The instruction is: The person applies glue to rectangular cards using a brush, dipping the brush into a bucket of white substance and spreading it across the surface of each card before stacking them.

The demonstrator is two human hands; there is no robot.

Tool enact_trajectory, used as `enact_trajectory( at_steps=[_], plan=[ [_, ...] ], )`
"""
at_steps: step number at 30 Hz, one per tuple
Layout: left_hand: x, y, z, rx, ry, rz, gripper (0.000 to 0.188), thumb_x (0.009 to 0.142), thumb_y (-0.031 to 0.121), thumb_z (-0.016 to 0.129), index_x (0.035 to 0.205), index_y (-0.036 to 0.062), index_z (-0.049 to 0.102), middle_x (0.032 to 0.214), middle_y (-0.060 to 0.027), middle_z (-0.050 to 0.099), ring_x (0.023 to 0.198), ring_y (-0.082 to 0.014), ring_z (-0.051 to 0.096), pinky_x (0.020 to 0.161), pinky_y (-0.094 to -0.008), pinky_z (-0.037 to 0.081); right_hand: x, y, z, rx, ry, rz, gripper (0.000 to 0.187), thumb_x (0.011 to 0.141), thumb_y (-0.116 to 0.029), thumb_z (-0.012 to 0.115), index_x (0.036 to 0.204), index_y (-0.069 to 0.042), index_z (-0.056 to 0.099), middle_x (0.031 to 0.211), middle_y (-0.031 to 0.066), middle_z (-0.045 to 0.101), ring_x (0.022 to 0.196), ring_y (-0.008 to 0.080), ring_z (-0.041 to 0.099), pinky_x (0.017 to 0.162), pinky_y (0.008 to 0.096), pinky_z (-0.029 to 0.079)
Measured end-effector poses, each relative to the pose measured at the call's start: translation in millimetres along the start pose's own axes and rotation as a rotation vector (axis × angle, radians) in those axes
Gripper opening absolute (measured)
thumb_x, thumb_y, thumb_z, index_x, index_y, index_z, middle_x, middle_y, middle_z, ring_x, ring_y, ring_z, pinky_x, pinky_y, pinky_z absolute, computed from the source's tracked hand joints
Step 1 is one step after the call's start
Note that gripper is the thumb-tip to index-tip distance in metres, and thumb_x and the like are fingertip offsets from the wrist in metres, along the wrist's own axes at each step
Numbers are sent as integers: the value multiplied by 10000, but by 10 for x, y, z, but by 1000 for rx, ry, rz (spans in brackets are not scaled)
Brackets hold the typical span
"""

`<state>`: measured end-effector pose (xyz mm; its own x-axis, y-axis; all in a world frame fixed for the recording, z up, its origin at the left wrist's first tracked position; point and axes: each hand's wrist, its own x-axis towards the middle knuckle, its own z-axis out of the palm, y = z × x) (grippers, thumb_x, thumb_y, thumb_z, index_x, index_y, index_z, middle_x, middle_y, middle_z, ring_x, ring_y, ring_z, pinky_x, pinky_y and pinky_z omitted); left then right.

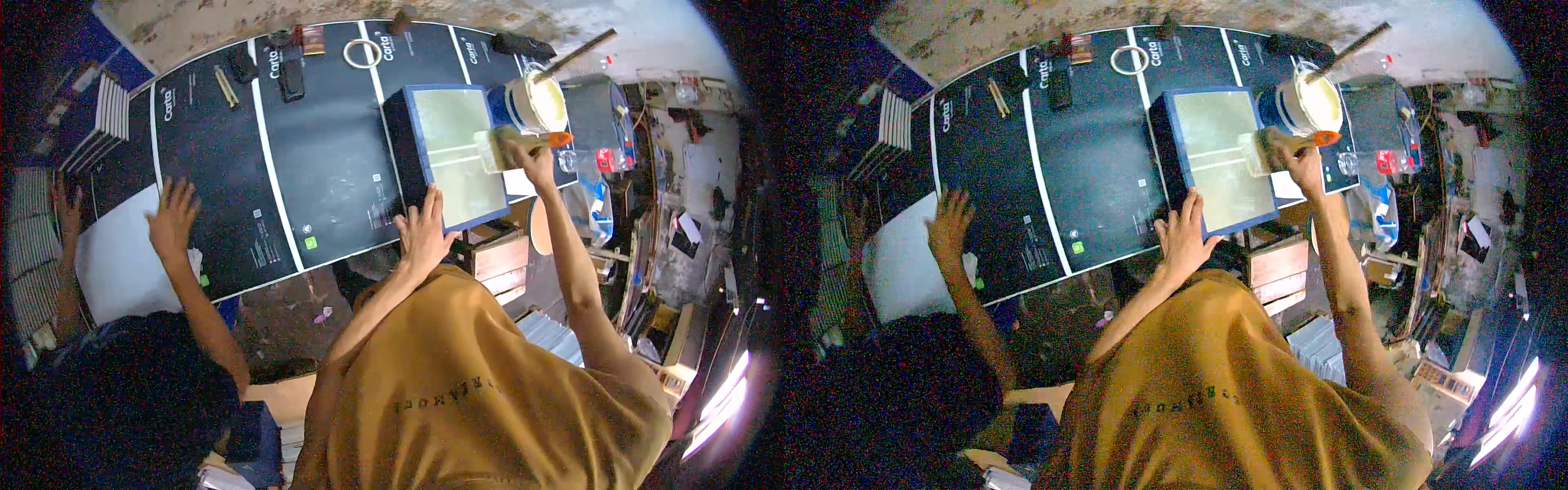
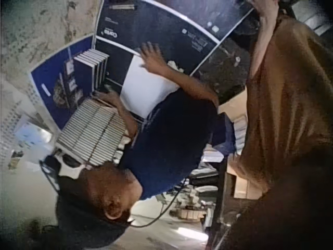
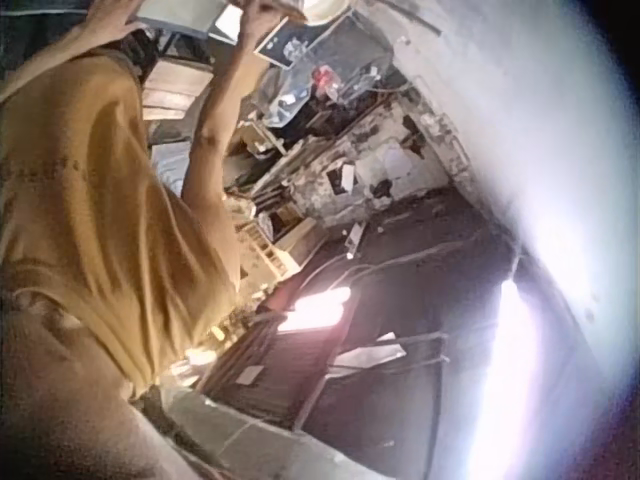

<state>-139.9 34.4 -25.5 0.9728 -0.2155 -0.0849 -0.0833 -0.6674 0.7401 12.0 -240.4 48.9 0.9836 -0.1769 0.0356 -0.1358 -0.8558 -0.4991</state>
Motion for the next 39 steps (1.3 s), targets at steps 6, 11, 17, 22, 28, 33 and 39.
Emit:
enact_trajectory(
  at_steps=[6, 11, 17, 22, 28, 33, 39],
  plan=[
    [38, 108, 7, 120, -14, -1, 911, 757, 483, 780, 1447, 18, 409, 1549, -99, 337, 1142, -332, 524, 880, -556, 364, -588, 140, -251, 217, 44, 12, 267, 899, -259, 697, 974, -3, 689, 926, 76, 707, 836, 165, 638, 727, 331, 501],
    [27, 212, -22, 173, -15, 3, 905, 764, 469, 787, 1443, 4, 408, 1540, -106, 351, 1154, -328, 522, 886, -553, 363, -960, 429, -542, -88, 99, 198, 327, 897, -279, 699, 1036, 16, 684, 898, 114, 696, 844, 208, 652, 768, 363, 507],
    [77, 336, 11, 180, -49, -30, 930, 746, 512, 791, 1436, 28, 396, 1532, -132, 342, 1320, -354, 442, 990, -627, 346, -619, 1597, -1499, 476, 597, 419, 450, 888, -366, 740, 1089, 28, 663, 1013, 66, 678, 943, 158, 625, 822, 309, 509],
    [125, 535, -83, 255, -20, -52, 887, 732, 487, 822, 1382, 19, 440, 1501, -115, 365, 1310, -359, 455, 960, -626, 369, 723, 1353, -1987, 125, 287, -105, 381, 852, -332, 774, 1081, -34, 717, 1024, 56, 730, 872, 170, 670, 788, 318, 531],
    [162, 283, 23, -23, -17, -38, 910, 739, 552, 799, 1423, 74, 435, 1552, -106, 351, 1344, -387, 426, 1053, -658, 318, 1746, 1075, -1797, -519, -291, -218, 507, 761, -517, 763, 968, -59, 695, 955, 215, 714, 912, 406, 689, 784, 503, 552],
    [50, 554, 29, 36, 39, -199, 857, 791, 565, 750, 1425, 71, 453, 1578, -78, 344, 1349, -387, 412, 1074, -661, 276, 1653, 981, -1409, -297, -232, -255, 501, 766, -469, 758, 899, 8, 683, 848, 244, 702, 808, 401, 702, 710, 481, 539],
    [360, 306, -228, -280, 169, -212, 483, 931, 402, 666, 1221, 17, 630, 1273, -169, 620, 1083, -337, 601, 904, -471, 471, 1063, 566, -1925, 412, -49, 37, 398, 827, -275, 767, 1066, 38, 712, 964, 93, 732, 802, 149, 679, 710, 287, 538]
  ],
)
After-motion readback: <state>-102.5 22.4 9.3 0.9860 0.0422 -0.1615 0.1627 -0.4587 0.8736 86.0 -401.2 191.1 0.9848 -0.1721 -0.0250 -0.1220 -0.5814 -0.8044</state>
